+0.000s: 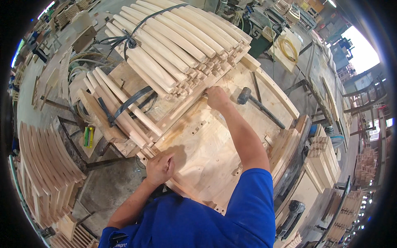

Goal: The person assembles wooden crates by inserting dowels into pre-drilled holes and securing them with a pneumatic nail gun. The person repeatedly picks up crate frames, aligns dowels, fastens them, and stacks the finished units on a nearby table.

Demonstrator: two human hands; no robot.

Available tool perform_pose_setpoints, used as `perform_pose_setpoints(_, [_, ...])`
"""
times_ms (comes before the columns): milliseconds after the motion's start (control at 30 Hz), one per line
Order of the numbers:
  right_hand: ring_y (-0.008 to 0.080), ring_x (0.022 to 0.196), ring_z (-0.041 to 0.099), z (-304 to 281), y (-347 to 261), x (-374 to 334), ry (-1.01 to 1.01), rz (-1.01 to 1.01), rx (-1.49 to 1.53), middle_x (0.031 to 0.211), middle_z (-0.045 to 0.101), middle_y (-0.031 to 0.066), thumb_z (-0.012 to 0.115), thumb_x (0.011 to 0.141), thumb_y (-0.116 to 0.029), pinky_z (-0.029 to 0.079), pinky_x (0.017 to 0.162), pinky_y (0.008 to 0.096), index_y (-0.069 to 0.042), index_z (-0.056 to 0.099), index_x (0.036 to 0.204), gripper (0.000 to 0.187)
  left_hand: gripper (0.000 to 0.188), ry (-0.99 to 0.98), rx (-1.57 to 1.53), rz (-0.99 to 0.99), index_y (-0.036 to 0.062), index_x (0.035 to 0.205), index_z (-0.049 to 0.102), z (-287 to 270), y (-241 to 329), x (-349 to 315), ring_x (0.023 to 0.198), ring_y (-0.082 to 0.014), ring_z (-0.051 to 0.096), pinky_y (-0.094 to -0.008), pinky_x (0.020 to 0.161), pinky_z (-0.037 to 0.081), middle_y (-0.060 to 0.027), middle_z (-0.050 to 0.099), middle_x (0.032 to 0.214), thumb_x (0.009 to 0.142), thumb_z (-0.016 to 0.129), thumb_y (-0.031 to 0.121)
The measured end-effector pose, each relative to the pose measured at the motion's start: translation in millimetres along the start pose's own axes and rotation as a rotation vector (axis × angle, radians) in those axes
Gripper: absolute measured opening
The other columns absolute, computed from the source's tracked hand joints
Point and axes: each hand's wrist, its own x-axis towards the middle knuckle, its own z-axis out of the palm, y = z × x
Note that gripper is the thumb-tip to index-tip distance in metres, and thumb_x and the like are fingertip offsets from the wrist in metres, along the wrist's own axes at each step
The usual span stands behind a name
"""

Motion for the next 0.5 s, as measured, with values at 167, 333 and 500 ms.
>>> perform_pose_setpoints(167, [0.0204,0.078,0.071,-11.7,-6.8,-9.1,-0.345,0.310,0.549,0.094,0.079,0.0116,0.075,0.092,-0.010,0.057,0.071,0.0385,-0.006,0.082,0.114,0.023,0.018,-0.010,0.006,0.016,0.0052,0.104,0.075,-1.4,-1.1,0.2,0.075,-0.0307,0.073,-0.0415,0.067,0.061,-0.0113,0.073,0.084,0.086,0.075,0.006])
perform_pose_setpoints(333, [0.0099,0.068,0.052,-15.1,13.0,-72.1,-0.304,0.291,1.654,0.093,0.067,0.0019,0.070,0.101,-0.002,0.041,0.057,0.0268,-0.006,0.072,0.120,0.020,0.016,-0.050,0.035,-0.023,0.0054,0.104,0.075,-1.1,1.8,-0.5,0.075,-0.0304,0.074,-0.0416,0.067,0.060,-0.0114,0.073,0.082,0.088,0.074,0.007])
perform_pose_setpoints(500, [0.0085,0.069,0.051,-33.4,49.0,-182.5,-0.012,0.333,2.020,0.093,0.066,0.0012,0.070,0.103,-0.002,0.037,0.055,0.0260,-0.013,0.066,0.119,0.020,0.016,-0.039,0.051,0.007,0.0057,0.106,0.075,0.4,4.1,1.4,0.075,-0.0309,0.074,-0.0420,0.069,0.060,-0.0120,0.074,0.082,0.090,0.074,0.008])
